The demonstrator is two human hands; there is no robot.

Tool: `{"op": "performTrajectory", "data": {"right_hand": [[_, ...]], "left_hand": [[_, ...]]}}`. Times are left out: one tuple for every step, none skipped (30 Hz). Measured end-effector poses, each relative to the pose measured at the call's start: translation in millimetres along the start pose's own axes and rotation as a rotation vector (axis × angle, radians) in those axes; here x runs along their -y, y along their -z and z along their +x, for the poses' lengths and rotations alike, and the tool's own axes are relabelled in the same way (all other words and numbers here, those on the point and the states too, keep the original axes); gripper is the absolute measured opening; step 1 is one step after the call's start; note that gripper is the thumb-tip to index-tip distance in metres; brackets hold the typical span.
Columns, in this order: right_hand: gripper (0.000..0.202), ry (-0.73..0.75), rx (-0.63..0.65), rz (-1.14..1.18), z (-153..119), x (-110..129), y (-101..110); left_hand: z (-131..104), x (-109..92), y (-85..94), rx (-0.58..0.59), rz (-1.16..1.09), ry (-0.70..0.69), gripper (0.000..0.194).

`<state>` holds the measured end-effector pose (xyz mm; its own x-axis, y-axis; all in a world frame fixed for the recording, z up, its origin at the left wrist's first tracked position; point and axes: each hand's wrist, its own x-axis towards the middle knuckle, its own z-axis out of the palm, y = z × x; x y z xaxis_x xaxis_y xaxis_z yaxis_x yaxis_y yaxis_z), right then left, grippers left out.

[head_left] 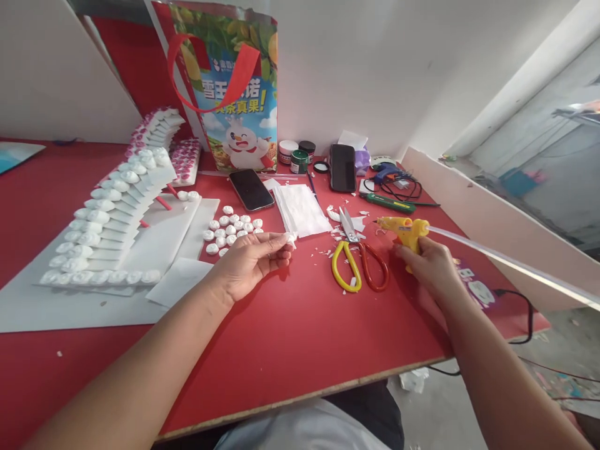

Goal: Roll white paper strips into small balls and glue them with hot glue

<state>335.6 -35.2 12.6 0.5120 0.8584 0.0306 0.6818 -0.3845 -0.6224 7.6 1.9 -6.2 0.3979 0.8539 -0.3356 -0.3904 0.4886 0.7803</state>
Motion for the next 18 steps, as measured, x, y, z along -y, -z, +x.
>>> {"op": "performTrajectory", "data": {"right_hand": [[0.029, -0.001, -0.012, 0.114, -4.3, 2.2, 0.7], [0.025, 0.005, -0.012, 0.233, -10.6, 5.3, 2.2], [0.023, 0.014, 0.004, 0.335, -18.4, 9.4, 4.2], [0.024, 0.026, 0.042, 0.425, -27.2, 14.3, 6.3], [0.025, 0.029, 0.107, 0.507, -36.5, 19.7, 8.1], [0.026, 0.025, 0.173, 0.566, -45.7, 25.3, 9.4], [0.027, 0.025, 0.244, 0.601, -54.4, 30.7, 9.8], [0.029, 0.033, 0.320, 0.616, -62.3, 35.6, 9.3], [0.030, 0.048, 0.391, 0.615, -69.1, 39.9, 7.9], [0.031, 0.073, 0.453, 0.605, -74.8, 43.4, 5.7], [0.033, 0.105, 0.501, 0.592, -79.5, 46.2, 2.8], [0.036, 0.137, 0.530, 0.578, -83.1, 48.2, -0.4], [0.039, 0.163, 0.548, 0.561, -85.8, 49.8, -3.9], [0.043, 0.181, 0.555, 0.544, -87.8, 50.9, -7.3], [0.046, 0.192, 0.557, 0.524, -89.2, 51.9, -10.4], [0.048, 0.199, 0.556, 0.502, -90.1, 52.8, -13.1], [0.049, 0.206, 0.558, 0.477, -90.6, 53.8, -15.2], [0.049, 0.217, 0.558, 0.453, -90.8, 55.0, -16.7]], "left_hand": [[0.0, -0.1, -0.1, 0.002, 0.011, -0.003, 0.020], [0.0, -0.1, -0.4, 0.006, 0.023, -0.009, 0.022], [-0.2, 0.2, -0.9, 0.011, 0.035, -0.016, 0.024], [-0.4, 0.6, -1.7, 0.017, 0.049, -0.026, 0.025], [-0.8, 1.1, -2.6, 0.021, 0.066, -0.038, 0.026], [-1.2, 1.7, -3.6, 0.025, 0.086, -0.049, 0.026], [-1.6, 2.3, -4.6, 0.024, 0.108, -0.062, 0.026], [-2.0, 2.9, -5.4, 0.022, 0.130, -0.075, 0.026], [-2.3, 3.4, -6.0, 0.020, 0.153, -0.088, 0.025], [-2.5, 3.9, -6.4, 0.015, 0.173, -0.103, 0.025], [-2.6, 4.3, -6.7, 0.012, 0.188, -0.116, 0.024], [-2.7, 4.7, -6.8, 0.010, 0.202, -0.131, 0.024], [-2.7, 5.0, -6.8, 0.010, 0.215, -0.145, 0.024], [-2.7, 5.3, -6.8, 0.011, 0.226, -0.158, 0.023], [-2.8, 5.4, -6.8, 0.012, 0.238, -0.170, 0.023], [-2.9, 5.5, -6.9, 0.015, 0.249, -0.178, 0.023], [-3.0, 5.5, -7.0, 0.018, 0.259, -0.183, 0.023], [-3.3, 5.4, -7.3, 0.019, 0.266, -0.185, 0.023]]}}
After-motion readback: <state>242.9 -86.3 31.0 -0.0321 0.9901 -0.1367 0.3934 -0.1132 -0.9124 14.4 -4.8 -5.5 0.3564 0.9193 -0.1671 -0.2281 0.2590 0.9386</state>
